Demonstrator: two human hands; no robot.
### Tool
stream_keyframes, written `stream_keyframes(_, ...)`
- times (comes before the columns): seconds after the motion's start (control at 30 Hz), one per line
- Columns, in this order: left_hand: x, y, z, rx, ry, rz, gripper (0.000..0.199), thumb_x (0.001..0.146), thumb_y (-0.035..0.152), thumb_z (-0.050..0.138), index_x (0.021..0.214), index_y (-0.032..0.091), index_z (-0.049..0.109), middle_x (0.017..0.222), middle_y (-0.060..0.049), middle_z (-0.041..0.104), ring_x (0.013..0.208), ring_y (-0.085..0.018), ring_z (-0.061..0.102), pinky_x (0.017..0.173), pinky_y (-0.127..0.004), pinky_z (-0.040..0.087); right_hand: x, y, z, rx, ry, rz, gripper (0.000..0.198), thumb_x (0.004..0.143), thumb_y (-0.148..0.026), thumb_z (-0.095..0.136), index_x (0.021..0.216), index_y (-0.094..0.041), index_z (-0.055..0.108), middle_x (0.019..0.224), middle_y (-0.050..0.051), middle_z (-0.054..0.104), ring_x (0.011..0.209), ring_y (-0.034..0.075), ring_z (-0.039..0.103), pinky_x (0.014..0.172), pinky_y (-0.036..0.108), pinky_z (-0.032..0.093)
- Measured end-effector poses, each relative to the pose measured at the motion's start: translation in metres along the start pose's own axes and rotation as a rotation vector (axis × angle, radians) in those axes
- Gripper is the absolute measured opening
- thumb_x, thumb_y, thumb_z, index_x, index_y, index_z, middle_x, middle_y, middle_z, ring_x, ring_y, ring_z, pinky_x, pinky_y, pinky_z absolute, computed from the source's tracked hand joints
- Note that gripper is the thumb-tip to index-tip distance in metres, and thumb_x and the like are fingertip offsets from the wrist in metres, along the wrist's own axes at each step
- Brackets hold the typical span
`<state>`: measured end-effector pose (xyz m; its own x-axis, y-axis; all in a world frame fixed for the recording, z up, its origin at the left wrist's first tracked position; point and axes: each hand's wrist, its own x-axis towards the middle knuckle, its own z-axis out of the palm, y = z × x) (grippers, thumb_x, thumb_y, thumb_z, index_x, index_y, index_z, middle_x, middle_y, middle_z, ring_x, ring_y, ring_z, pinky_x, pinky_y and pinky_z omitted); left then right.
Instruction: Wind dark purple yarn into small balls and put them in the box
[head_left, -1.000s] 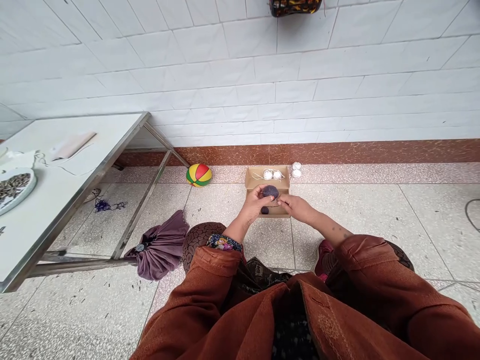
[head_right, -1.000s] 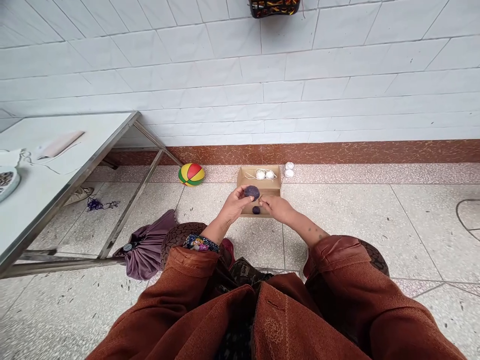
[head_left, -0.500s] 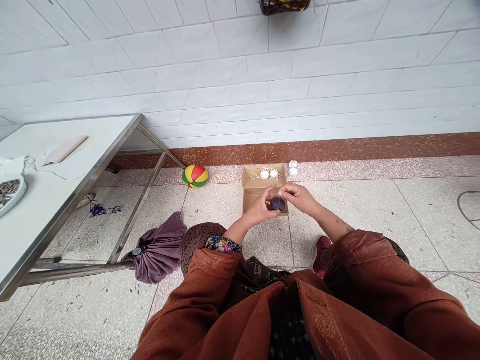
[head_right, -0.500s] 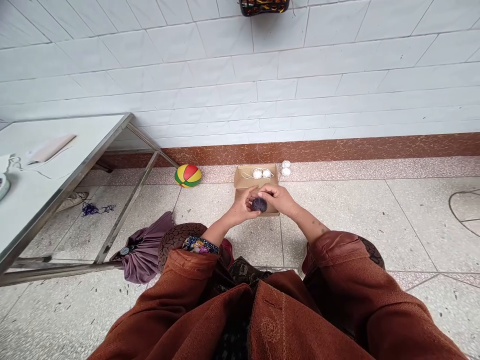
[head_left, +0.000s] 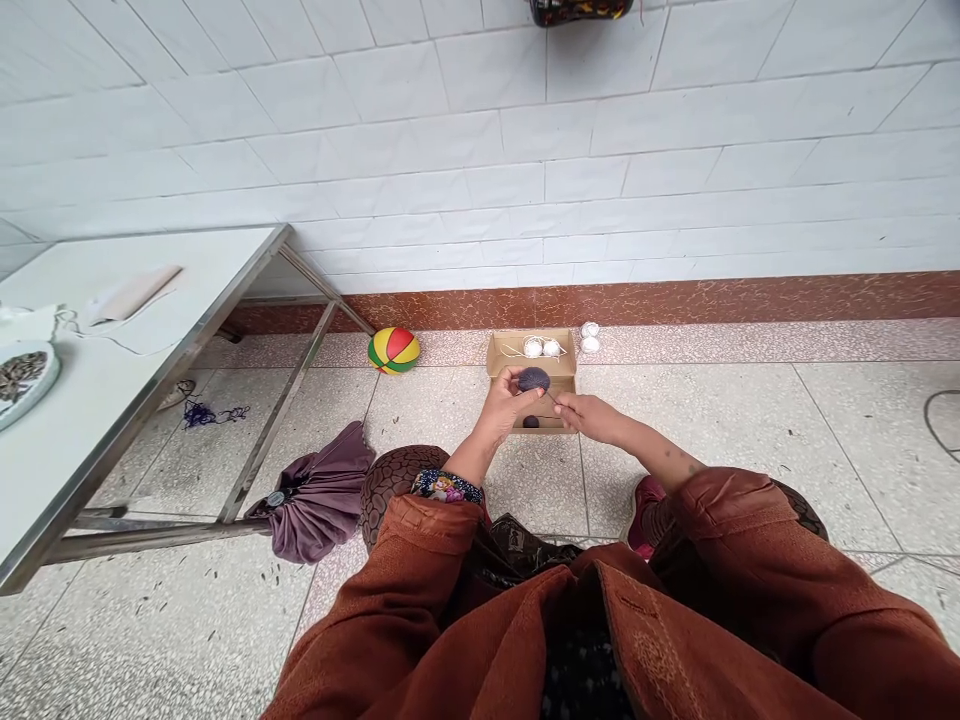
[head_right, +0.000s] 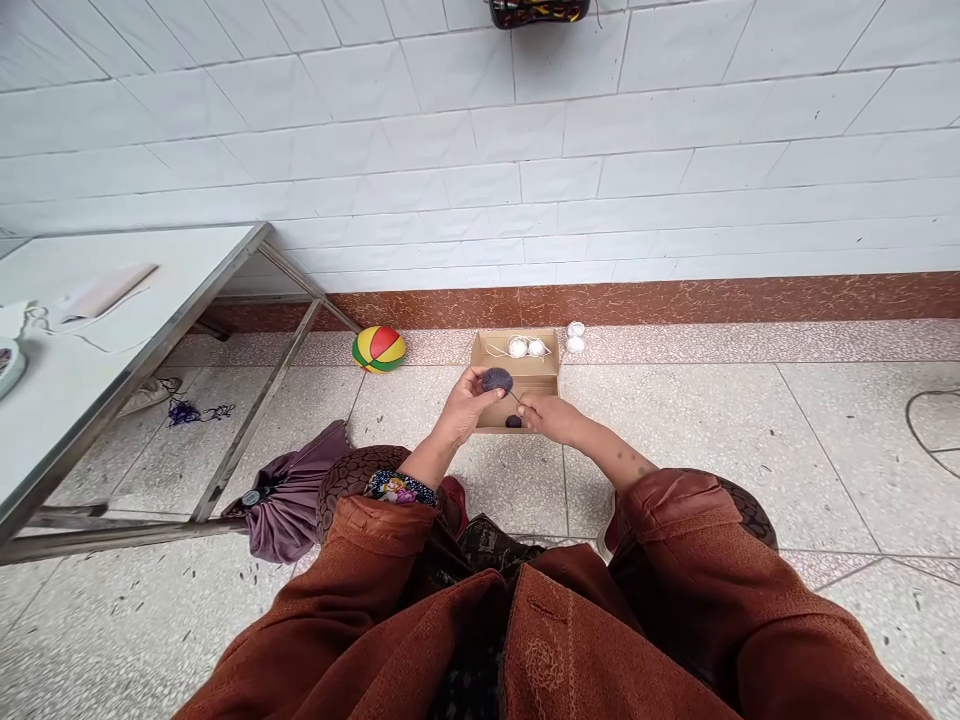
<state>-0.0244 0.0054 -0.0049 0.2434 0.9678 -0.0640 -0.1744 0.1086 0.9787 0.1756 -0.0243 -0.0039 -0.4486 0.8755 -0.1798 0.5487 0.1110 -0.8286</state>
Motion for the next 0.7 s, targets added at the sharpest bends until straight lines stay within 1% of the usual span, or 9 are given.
stream_keyframes(0.07,0.004,-0.004,-0.004,0.124,0.059,0.017,0.053,0.064,0.031,0.084,0.108,0.019,0.058,0.105,-0.006,0.068,0.098,-0.02,0.064,0.09,-0.036,0.051,-0.005,-0.007,-0.001,-0.02,-0.076,-0.067,0.024,0.1,-0.035,0.045,0.088,-0.021,0.06,0.069,-0.001,0.062,0.06,0.015,0.058,0.063,0.027,0.044)
stream_keyframes(0.13,0.005,-0.007,-0.006,0.315,0.098,0.054,0.049,0.063,0.025,0.082,0.107,0.018,0.06,0.108,-0.007,0.066,0.097,-0.02,0.064,0.087,-0.035,0.052,-0.01,-0.014,-0.006,-0.01,-0.11,-0.157,0.026,0.1,-0.038,0.047,0.089,-0.02,0.062,0.069,0.0,0.063,0.061,0.014,0.057,0.064,0.027,0.044)
stream_keyframes(0.2,0.004,-0.008,-0.005,0.496,0.097,0.108,0.047,0.063,0.02,0.08,0.107,0.018,0.064,0.111,-0.008,0.063,0.097,-0.02,0.063,0.086,-0.035,0.052,-0.014,-0.019,-0.014,0.03,-0.078,-0.227,0.028,0.099,-0.041,0.05,0.089,-0.02,0.065,0.075,0.001,0.065,0.066,0.015,0.058,0.066,0.027,0.044)
stream_keyframes(0.27,0.001,-0.008,-0.003,0.601,0.041,0.162,0.047,0.064,0.019,0.078,0.109,0.018,0.066,0.112,-0.008,0.061,0.098,-0.021,0.063,0.086,-0.035,0.052,-0.015,-0.021,-0.022,0.077,0.015,-0.252,0.028,0.097,-0.043,0.053,0.089,-0.02,0.067,0.079,0.002,0.067,0.07,0.015,0.058,0.068,0.028,0.044)
stream_keyframes(0.33,-0.002,-0.006,0.001,0.629,-0.041,0.189,0.049,0.066,0.02,0.076,0.114,0.018,0.067,0.11,-0.008,0.06,0.1,-0.021,0.063,0.086,-0.035,0.052,-0.014,-0.021,-0.029,0.108,0.122,-0.247,0.028,0.095,-0.045,0.057,0.089,-0.02,0.068,0.078,0.002,0.066,0.07,0.015,0.056,0.067,0.028,0.044)
stream_keyframes(0.4,-0.005,-0.004,0.005,0.632,-0.12,0.186,0.051,0.067,0.02,0.075,0.117,0.019,0.067,0.111,-0.008,0.06,0.102,-0.022,0.063,0.085,-0.034,0.052,-0.012,-0.02,-0.034,0.121,0.208,-0.248,0.027,0.093,-0.045,0.059,0.087,-0.02,0.069,0.075,0.001,0.064,0.069,0.016,0.056,0.067,0.028,0.043)
stream_keyframes(0.5,-0.01,-0.002,0.009,0.608,-0.237,0.137,0.061,0.065,0.018,0.074,0.125,0.018,0.063,0.113,-0.009,0.061,0.1,-0.022,0.062,0.083,-0.033,0.052,-0.01,-0.02,-0.036,0.139,0.26,-0.281,0.027,0.092,-0.045,0.06,0.085,-0.02,0.07,0.078,0.002,0.066,0.072,0.016,0.058,0.071,0.029,0.044)
stream_keyframes(0.63,-0.014,-0.002,0.012,0.502,-0.355,0.05,0.088,0.066,0.018,0.075,0.147,0.02,0.042,0.108,-0.007,0.063,0.092,-0.02,0.061,0.076,-0.032,0.05,-0.009,-0.021,-0.035,0.133,0.265,-0.317,0.026,0.093,-0.042,0.06,0.085,-0.02,0.071,0.082,0.003,0.069,0.076,0.017,0.061,0.074,0.03,0.046)
stream_keyframes(0.7,-0.016,-0.002,0.013,0.458,-0.39,0.037,0.098,0.066,0.018,0.077,0.153,0.022,0.033,0.105,-0.006,0.063,0.089,-0.019,0.06,0.075,-0.031,0.049,-0.008,-0.021,-0.034,0.119,0.27,-0.318,0.024,0.093,-0.04,0.06,0.086,-0.02,0.071,0.083,0.003,0.069,0.077,0.017,0.061,0.075,0.03,0.046)
